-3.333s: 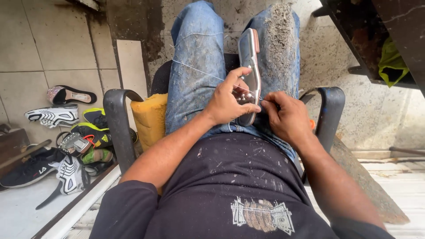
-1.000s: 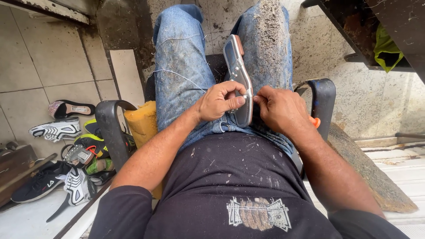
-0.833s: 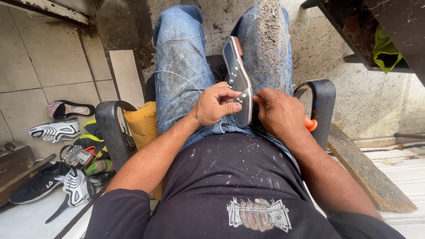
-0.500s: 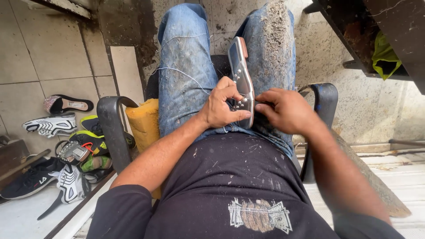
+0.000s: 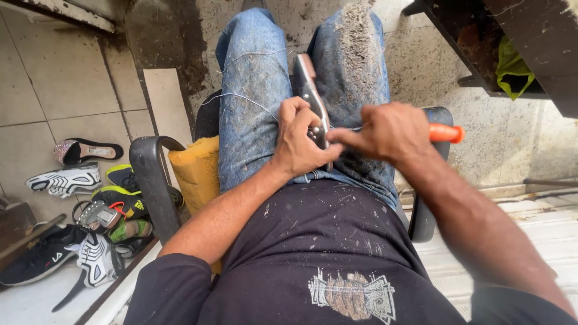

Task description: Hand-sewing a shoe sole to the upper part of a sandal using a stitching awl and thread.

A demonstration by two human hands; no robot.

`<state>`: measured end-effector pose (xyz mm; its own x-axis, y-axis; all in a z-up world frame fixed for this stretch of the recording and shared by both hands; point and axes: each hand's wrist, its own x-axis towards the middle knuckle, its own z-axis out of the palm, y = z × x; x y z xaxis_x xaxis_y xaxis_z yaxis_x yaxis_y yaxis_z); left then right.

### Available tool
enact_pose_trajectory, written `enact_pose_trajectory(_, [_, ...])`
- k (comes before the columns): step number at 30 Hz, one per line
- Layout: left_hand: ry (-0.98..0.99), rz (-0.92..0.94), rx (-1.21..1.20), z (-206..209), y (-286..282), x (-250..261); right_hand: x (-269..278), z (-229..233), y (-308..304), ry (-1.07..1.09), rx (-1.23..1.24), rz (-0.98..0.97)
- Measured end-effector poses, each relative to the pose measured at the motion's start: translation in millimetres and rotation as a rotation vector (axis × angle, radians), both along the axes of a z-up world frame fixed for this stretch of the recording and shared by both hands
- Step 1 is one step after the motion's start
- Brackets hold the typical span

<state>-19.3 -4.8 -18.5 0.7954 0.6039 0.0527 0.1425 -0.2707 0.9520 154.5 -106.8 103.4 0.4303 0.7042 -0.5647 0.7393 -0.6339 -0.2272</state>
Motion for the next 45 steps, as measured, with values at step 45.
enact_pose_trajectory(45, [0.172,0.081,-0.213,-2,40,-22,-16,-112,-1,0.885,1.135,-0.650])
